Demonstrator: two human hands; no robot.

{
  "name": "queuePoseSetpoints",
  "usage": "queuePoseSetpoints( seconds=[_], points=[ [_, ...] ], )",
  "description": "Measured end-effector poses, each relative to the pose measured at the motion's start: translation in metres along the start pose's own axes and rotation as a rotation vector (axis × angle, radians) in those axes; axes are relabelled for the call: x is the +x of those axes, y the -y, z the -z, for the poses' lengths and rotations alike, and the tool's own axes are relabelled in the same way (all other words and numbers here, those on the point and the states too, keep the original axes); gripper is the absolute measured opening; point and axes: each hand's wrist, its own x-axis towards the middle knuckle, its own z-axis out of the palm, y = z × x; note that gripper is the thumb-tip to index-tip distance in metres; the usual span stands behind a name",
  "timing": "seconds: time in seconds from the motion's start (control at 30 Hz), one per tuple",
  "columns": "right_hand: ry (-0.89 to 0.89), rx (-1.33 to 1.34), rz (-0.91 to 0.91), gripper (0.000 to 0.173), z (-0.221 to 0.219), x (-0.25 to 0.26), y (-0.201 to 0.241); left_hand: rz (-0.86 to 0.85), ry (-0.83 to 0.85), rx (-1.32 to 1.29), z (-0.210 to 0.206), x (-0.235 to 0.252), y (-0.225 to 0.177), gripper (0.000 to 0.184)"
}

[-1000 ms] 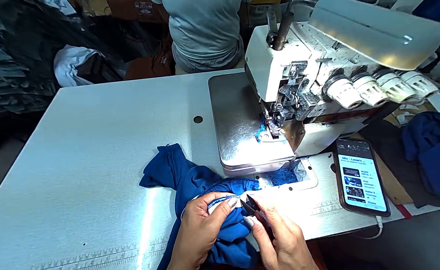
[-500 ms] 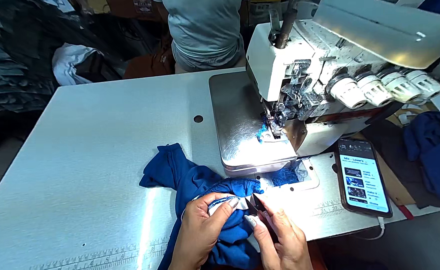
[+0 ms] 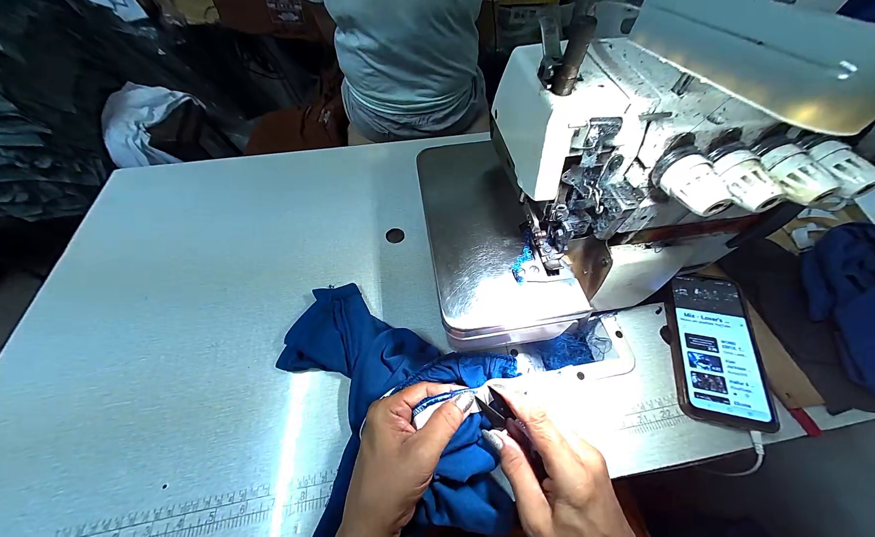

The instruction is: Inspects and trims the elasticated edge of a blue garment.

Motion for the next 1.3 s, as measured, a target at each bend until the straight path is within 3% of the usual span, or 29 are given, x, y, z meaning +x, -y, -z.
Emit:
queuePoseSetpoints(
  seconds=[0.47, 0.83, 0.97, 1.13, 1.3],
  points=[
    [0.003, 0.033, -0.01, 0.034, -0.002, 0.0, -0.002, -0.037, 0.008, 0.017, 0.001, 0.0, 0.002, 0.011],
    [-0.16, 0.22, 0.02, 0.027, -0.018, -0.006, -0.005, 0.061, 0.043, -0.111, 0.003, 0.0, -0.003, 0.007],
    [-0.293, 0.445, -0.089, 0.028, -0.022, -0.006, -0.004, 0.051, 0.071, -0.138, 0.005, 0.0, -0.002, 0.007],
    [-0.269, 0.682, -0.303, 0.032, -0.012, -0.002, 0.001, 0.006, 0.077, -0.114, 0.005, 0.0, 0.001, 0.007],
    [-0.37, 0.681, -0.425, 0.034, 0.012, 0.016, -0.013, -0.038, 0.063, -0.094, 0.005, 0.001, 0.004, 0.008]
  ],
)
